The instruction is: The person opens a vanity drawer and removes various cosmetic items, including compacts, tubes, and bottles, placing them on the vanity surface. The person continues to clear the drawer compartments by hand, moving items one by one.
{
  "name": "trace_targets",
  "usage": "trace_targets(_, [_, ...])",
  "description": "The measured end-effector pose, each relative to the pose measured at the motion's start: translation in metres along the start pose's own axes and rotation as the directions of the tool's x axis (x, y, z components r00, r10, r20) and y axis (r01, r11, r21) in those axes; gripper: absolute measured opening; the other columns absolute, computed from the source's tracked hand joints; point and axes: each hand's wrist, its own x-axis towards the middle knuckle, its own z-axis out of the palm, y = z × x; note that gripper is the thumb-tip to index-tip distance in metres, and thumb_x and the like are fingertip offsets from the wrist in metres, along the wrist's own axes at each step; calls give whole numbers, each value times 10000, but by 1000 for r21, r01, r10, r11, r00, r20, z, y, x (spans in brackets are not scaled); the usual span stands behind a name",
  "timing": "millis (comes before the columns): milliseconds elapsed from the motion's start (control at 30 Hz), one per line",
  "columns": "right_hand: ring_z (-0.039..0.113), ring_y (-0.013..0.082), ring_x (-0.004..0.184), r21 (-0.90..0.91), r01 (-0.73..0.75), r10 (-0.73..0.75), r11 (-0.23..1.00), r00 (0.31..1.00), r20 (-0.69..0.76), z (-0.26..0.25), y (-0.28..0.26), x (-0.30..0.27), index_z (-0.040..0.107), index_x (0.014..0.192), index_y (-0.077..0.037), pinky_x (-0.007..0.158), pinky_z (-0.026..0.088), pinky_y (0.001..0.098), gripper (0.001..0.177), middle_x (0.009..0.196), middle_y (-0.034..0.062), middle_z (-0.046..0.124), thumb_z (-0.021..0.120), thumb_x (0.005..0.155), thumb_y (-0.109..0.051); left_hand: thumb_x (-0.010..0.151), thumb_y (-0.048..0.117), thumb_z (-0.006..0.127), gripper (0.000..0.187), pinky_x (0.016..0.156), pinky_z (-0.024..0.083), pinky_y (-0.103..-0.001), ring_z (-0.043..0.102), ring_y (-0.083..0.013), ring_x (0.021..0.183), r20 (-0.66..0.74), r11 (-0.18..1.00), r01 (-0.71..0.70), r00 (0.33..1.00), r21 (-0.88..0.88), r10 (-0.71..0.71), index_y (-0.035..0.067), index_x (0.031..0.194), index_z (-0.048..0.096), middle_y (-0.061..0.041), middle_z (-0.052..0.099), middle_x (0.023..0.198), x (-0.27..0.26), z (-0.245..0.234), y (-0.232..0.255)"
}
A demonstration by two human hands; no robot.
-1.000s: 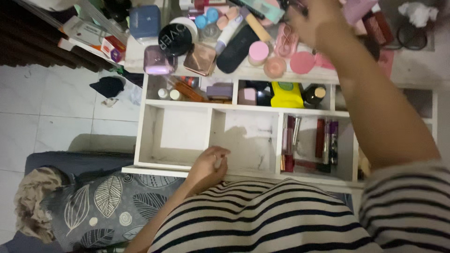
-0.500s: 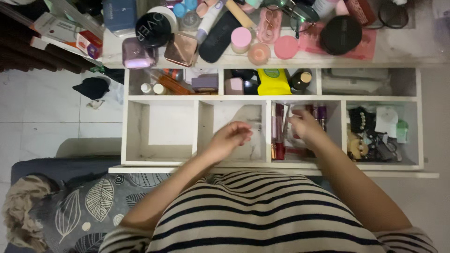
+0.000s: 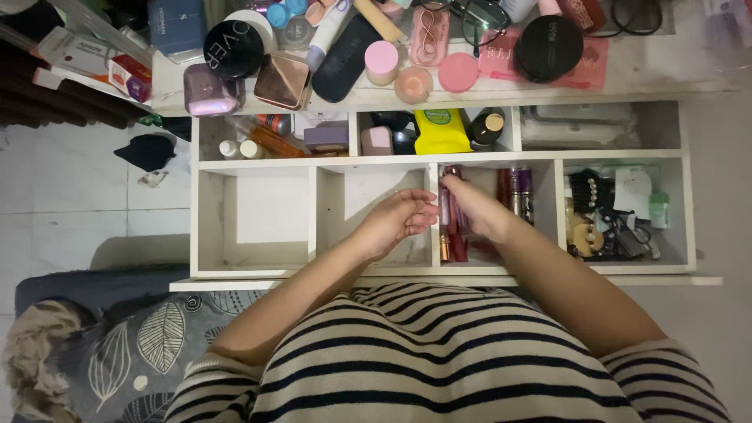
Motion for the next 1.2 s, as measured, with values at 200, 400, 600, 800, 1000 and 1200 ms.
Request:
trace_targets(200, [656, 223, 850, 46, 9, -13, 999, 995, 99, -21, 17, 11, 674, 1152, -26, 744, 529, 407, 395, 949, 101, 704, 643, 918, -343, 1042, 185, 472, 285, 864, 520, -260, 677, -125, 1003, 32, 1000, 4, 999, 12, -4, 65, 1289, 546, -73, 701, 1147, -8, 3, 7])
trace_targets(400, [660, 156, 1005, -129, -95, 110, 987, 987, 114, -39, 18, 19, 705, 1169, -122, 880, 428, 391, 399, 1092, 37, 746, 696, 852, -365, 1054, 158, 469, 279, 926, 522, -286, 651, -132, 1033, 65, 999, 18, 998, 26, -20, 56, 1305, 536, -89, 685, 1191, -9, 5, 6])
trace_targets(600, [610, 254, 1018, -21, -70, 73, 997, 972, 224, -47, 29, 28, 705, 1176, -88, 908, 470, 451, 406, 1133, 128, 692, 751, 868, -349, 1038, 134, 443, 297, 925, 515, -301, 654, -145, 1045, 95, 1000, 6, 995, 1, -6, 51, 1308, 535, -82, 680, 1198, -10, 2, 4])
trace_targets(800, [596, 176, 1179, -132, -60, 80, 989, 984, 159, -51, 39, 41, 719, 1208, -111, 987, 378, 402, 437, 1242, 67, 727, 716, 843, -352, 1032, 133, 442, 289, 929, 514, -299, 659, -146, 1066, 77, 999, 11, 997, 34, -14, 67, 1297, 537, -75, 686, 1190, -14, 2, 5])
trace_targets(1000, [674, 212, 1080, -11, 212, -205, 977, 956, 209, -41, 30, 11, 693, 1217, -17, 965, 503, 391, 429, 1156, 126, 734, 761, 843, -217, 1023, 125, 455, 295, 921, 523, -295, 657, -145, 1041, 62, 1000, 5, 998, 3, -5, 71, 1296, 553, -67, 681, 1166, -14, 1, 3])
trace_targets(1200, [676, 174, 965, -71, 286, -277, 956, 954, 120, -10, 7, -25, 634, 1235, -36, 824, 566, 346, 426, 1071, 72, 708, 748, 836, -127, 1031, 119, 491, 273, 925, 515, -279, 647, -125, 1041, 70, 999, -36, 997, -15, 37, 51, 1280, 579, -52, 673, 1173, -14, 0, 0])
